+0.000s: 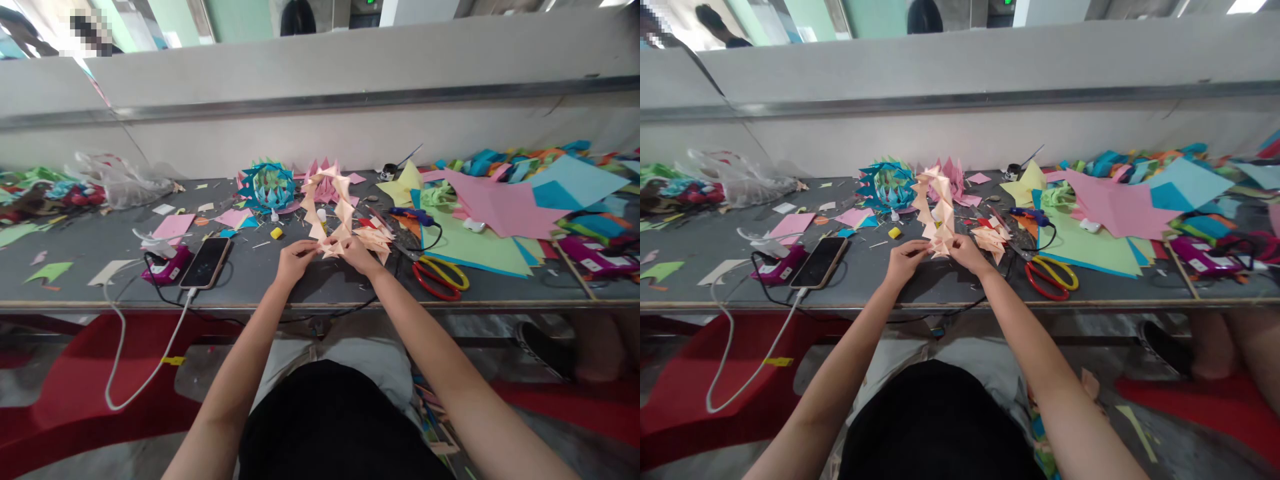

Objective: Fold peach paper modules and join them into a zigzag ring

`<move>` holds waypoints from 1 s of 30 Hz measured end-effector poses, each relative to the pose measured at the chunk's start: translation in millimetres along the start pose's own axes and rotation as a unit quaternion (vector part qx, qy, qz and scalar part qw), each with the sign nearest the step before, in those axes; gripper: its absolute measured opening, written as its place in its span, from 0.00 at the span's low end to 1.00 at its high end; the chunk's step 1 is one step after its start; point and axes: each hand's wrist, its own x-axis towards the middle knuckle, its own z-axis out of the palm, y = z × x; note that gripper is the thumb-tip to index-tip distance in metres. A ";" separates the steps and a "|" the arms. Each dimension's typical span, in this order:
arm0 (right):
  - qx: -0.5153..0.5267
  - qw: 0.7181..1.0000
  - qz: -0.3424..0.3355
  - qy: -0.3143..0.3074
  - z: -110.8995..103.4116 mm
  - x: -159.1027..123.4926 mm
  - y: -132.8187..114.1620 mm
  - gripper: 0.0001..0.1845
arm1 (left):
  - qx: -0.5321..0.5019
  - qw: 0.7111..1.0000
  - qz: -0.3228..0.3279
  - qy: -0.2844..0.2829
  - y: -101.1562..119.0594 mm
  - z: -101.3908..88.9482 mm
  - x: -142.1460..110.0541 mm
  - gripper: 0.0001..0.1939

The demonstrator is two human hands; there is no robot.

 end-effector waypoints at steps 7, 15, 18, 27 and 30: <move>0.045 0.998 -0.029 -0.019 -0.2 -0.9 -4.5 0.07 | -0.011 0.999 -0.025 0.022 -1.4 1.3 -0.9 0.11; 0.050 0.998 -0.021 -0.040 -0.4 -2.2 -4.5 0.10 | -0.003 0.998 -0.015 0.055 -1.1 0.7 0.5 0.06; 0.049 0.998 -0.016 -0.033 -0.2 -2.7 -6.7 0.10 | -0.001 0.998 -0.012 0.060 -2.1 0.6 0.0 0.06; 0.065 0.998 -0.005 -0.015 0.6 -3.0 -6.6 0.11 | -0.006 0.998 -0.002 0.061 2.5 3.6 -1.9 0.08; 0.109 0.994 0.008 -0.025 1.9 -1.9 -1.2 0.11 | -0.008 0.998 -0.002 0.064 1.8 3.9 -2.5 0.08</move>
